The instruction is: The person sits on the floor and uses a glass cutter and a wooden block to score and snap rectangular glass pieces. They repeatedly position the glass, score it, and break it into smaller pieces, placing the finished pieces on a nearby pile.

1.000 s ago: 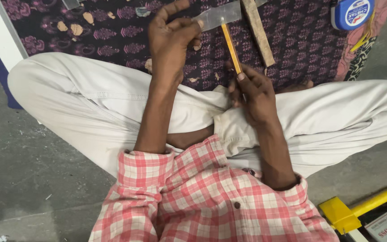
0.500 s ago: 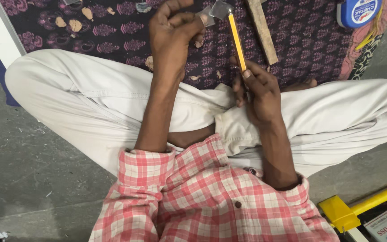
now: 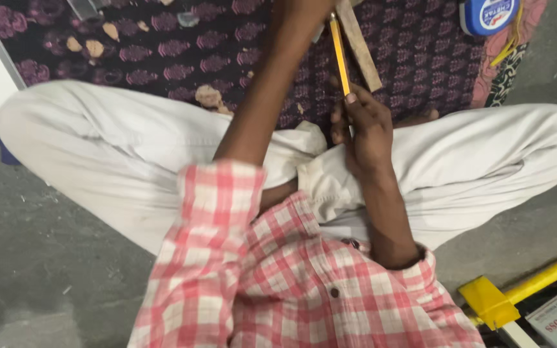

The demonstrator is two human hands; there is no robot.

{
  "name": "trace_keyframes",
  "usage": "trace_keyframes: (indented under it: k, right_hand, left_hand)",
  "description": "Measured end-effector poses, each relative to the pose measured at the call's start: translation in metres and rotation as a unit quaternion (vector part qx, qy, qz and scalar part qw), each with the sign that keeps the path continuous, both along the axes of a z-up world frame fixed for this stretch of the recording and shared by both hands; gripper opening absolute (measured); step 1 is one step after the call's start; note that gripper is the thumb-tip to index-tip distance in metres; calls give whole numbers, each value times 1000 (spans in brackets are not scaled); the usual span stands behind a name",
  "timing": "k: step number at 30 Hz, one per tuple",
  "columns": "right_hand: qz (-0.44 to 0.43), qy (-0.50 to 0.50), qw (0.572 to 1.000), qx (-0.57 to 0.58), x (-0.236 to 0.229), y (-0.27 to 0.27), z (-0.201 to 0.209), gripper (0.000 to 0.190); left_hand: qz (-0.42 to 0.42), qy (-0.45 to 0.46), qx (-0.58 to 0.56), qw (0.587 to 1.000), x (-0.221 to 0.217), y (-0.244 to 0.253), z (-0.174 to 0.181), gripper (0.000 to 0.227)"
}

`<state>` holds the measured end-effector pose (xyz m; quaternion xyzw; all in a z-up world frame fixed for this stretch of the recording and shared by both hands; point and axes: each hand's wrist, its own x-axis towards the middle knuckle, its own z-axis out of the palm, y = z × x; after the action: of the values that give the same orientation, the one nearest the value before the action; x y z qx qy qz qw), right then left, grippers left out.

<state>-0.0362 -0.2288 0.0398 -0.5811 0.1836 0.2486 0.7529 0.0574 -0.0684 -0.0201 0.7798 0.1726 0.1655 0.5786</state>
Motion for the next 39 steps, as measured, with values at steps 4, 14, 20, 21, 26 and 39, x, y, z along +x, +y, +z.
trace_keyframes:
  k: [4, 14, 20, 21, 26, 39]
  right_hand:
    - [-10, 27, 999, -19, 5, 2, 1, 40]
    - [12, 2, 1000, -7, 0, -1, -1, 39]
    - [-7, 13, 1000, -5, -4, -7, 0, 40]
    - [-7, 8, 1000, -2, -4, -7, 1, 40]
    - [10, 1, 1000, -11, -5, -1, 3, 42]
    - [47, 1, 997, 64, -2, 3, 15, 44]
  left_hand:
    - [16, 27, 181, 983, -1, 29, 3, 25]
    - [-17, 135, 265, 954, -28, 23, 19, 27]
    - [-70, 233, -9, 970, -18, 36, 7, 20]
    - [-51, 174, -90, 979, -17, 38, 6, 26]
    - [27, 72, -363, 929, -27, 48, 6, 40]
    - [20, 10, -436, 900, -30, 37, 24, 29]
